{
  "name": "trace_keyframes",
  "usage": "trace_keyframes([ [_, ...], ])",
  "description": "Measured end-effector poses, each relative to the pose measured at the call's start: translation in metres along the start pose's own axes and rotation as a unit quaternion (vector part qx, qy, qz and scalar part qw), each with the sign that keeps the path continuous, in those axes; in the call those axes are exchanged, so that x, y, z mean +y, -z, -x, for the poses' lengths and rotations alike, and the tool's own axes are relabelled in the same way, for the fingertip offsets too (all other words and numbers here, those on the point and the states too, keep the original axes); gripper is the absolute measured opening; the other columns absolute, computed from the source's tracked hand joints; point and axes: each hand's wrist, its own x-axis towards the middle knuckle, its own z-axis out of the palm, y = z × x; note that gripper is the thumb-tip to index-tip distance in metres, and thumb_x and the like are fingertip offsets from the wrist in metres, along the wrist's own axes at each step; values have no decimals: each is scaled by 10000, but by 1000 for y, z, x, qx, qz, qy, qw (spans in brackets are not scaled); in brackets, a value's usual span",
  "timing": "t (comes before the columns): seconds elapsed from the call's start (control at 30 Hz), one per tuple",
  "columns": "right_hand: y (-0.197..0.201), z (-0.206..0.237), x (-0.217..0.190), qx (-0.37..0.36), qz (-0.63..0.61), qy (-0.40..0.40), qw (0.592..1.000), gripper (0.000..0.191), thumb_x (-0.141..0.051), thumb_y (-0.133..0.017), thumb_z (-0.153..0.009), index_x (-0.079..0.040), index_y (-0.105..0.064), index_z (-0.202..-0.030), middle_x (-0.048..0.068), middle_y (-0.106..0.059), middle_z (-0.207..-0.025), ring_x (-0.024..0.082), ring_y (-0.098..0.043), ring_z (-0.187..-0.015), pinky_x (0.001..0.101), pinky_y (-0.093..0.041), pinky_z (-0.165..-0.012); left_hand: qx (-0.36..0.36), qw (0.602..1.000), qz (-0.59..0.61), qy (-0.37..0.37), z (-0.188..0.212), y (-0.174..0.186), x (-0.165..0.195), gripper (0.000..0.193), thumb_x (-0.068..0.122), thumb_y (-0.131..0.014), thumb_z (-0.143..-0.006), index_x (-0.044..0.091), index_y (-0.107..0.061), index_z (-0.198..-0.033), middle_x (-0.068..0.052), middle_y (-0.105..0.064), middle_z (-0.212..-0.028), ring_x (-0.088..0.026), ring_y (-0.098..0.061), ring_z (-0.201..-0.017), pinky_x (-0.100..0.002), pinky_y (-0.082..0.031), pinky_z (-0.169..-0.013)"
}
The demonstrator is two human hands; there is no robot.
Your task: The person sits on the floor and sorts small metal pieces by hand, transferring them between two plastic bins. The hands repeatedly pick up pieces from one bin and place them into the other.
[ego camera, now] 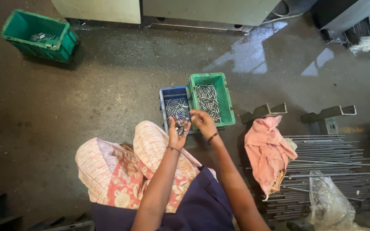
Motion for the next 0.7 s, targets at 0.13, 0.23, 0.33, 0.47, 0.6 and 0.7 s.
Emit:
trace_keyframes([
  [0.13,-20,18,8,-31,43,-13,998,330,-88,-766,-874,-101,-695,-1197,93,-740,-1132,181,-743,-1002,316,-596,-880,-70,997,18,-22,-1,0,-1,398,540,-637,-1007,145,-665,-958,-61,-702,-873,-206,-684,-755,-326,-585,-633],
  [0.23,-28,25,8,-27,175,-4,984,328,-78,-842,-780,-111,-767,-1098,151,-730,-1092,276,-722,-944,367,-579,-863,-82,996,-39,8,0,1,-1,535,599,-590,-968,70,-660,-931,-166,-741,-935,-249,-728,-806,-314,-574,-607],
  [0.33,-27,26,1,-28,64,-47,996,329,-58,-769,-790,-100,-715,-1111,125,-759,-1077,253,-772,-972,339,-611,-839,-125,991,-23,32,2,2,0,564,604,-574,-979,47,-657,-971,-192,-736,-1005,-257,-724,-816,-328,-612,-651],
  [0.47,-24,28,-11,-7,130,-11,991,358,-22,-792,-767,-87,-704,-1109,130,-758,-1072,263,-743,-964,337,-583,-839,-151,988,-24,35,4,0,1,568,591,-549,-993,35,-661,-976,-241,-728,-1105,-295,-738,-893,-377,-623,-746],
  [0.6,-30,30,-9,6,20,-61,998,401,18,-798,-758,-94,-672,-1122,97,-749,-1035,182,-718,-924,293,-579,-809,-161,986,-22,34,7,-1,1,587,584,-538,-1029,13,-669,-986,-262,-730,-1185,-302,-728,-965,-387,-582,-838],
  [0.7,-34,28,-1,33,-29,-76,996,412,26,-799,-761,-87,-648,-1127,64,-749,-1029,127,-709,-929,258,-585,-811,-153,987,-42,38,8,-3,0,587,576,-525,-1005,7,-665,-974,-240,-730,-1185,-305,-722,-975,-416,-592,-896],
])
